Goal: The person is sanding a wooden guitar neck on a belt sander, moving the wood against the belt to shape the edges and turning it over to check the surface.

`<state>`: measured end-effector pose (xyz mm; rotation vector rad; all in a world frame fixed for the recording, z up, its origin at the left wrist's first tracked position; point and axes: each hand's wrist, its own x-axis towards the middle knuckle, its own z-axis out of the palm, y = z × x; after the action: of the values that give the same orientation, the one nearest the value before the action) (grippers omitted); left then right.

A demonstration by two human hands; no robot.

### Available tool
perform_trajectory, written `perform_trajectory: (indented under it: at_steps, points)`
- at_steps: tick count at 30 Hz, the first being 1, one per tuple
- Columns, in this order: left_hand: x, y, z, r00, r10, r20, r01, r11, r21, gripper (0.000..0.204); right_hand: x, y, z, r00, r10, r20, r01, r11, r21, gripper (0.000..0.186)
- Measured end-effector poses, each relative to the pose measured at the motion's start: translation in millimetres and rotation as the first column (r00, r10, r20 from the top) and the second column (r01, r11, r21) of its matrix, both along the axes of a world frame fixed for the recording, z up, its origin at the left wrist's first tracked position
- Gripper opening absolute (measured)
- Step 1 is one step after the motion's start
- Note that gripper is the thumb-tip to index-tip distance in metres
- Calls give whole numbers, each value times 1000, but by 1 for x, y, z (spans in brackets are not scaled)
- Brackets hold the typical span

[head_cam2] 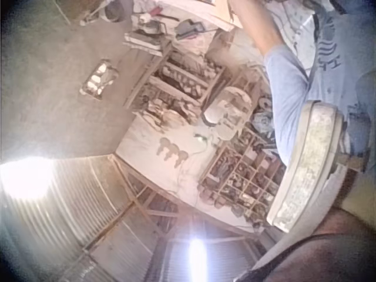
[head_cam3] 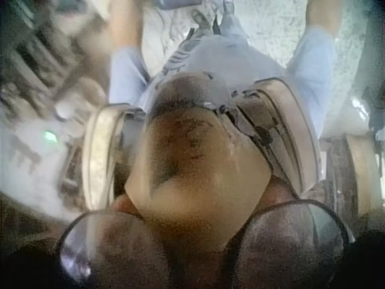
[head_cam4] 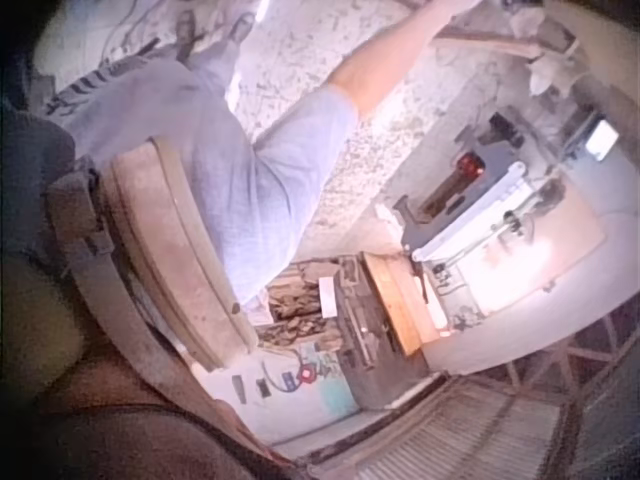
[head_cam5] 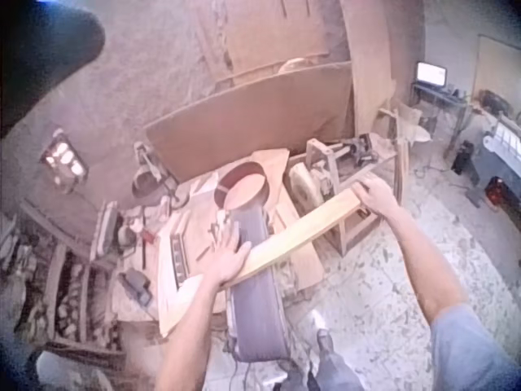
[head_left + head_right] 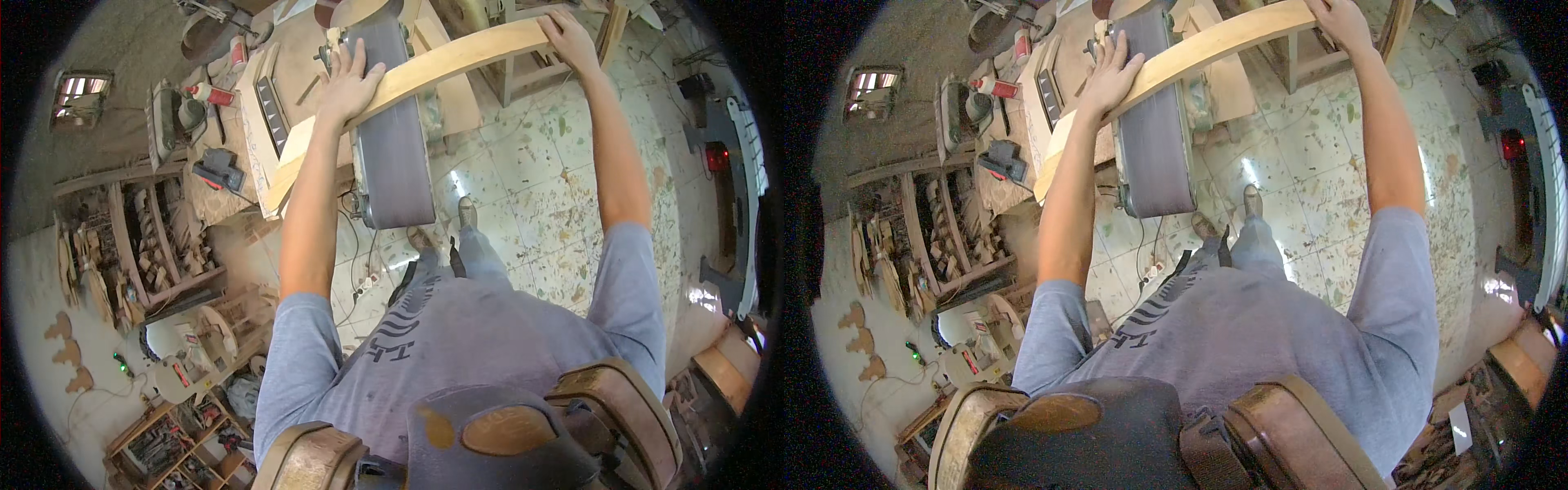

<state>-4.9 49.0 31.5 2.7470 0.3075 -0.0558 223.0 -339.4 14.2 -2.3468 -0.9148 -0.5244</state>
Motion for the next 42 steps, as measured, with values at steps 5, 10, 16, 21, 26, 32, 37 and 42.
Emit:
perform_trajectory:
  at_steps: [5,10,16,21,26,32,37,42]
  points:
    - [-18,34,-6,998,64,3,-64,998,-4,87,-32,48,20,998,-68,15,67,995,79,25]
    - [-30,56,-6,997,73,-30,-73,997,-28,91,-26,60,-9,990,-78,119,76,997,22,31]
    - [-56,91,-12,997,66,-30,-68,995,-77,89,-49,88,-5,991,-54,121,59,997,-42,31]
    - [-78,115,-12,997,48,-65,-52,997,-63,85,-62,104,-16,962,1,275,28,994,-102,28]
    - [-107,145,-12,994,49,-99,-66,982,-178,82,-90,142,-19,978,-108,181,124,989,-82,37]
    - [-163,174,-5,974,43,-224,-125,922,-367,83,-137,186,-10,985,-117,130,130,987,-97,47]
    - [-206,185,-5,966,97,-238,-193,885,-423,81,-166,210,-10,975,-128,181,143,987,-72,47]
    - [-230,206,-1,930,166,-327,-295,868,-399,79,-189,225,-11,983,-100,154,102,995,-4,47]
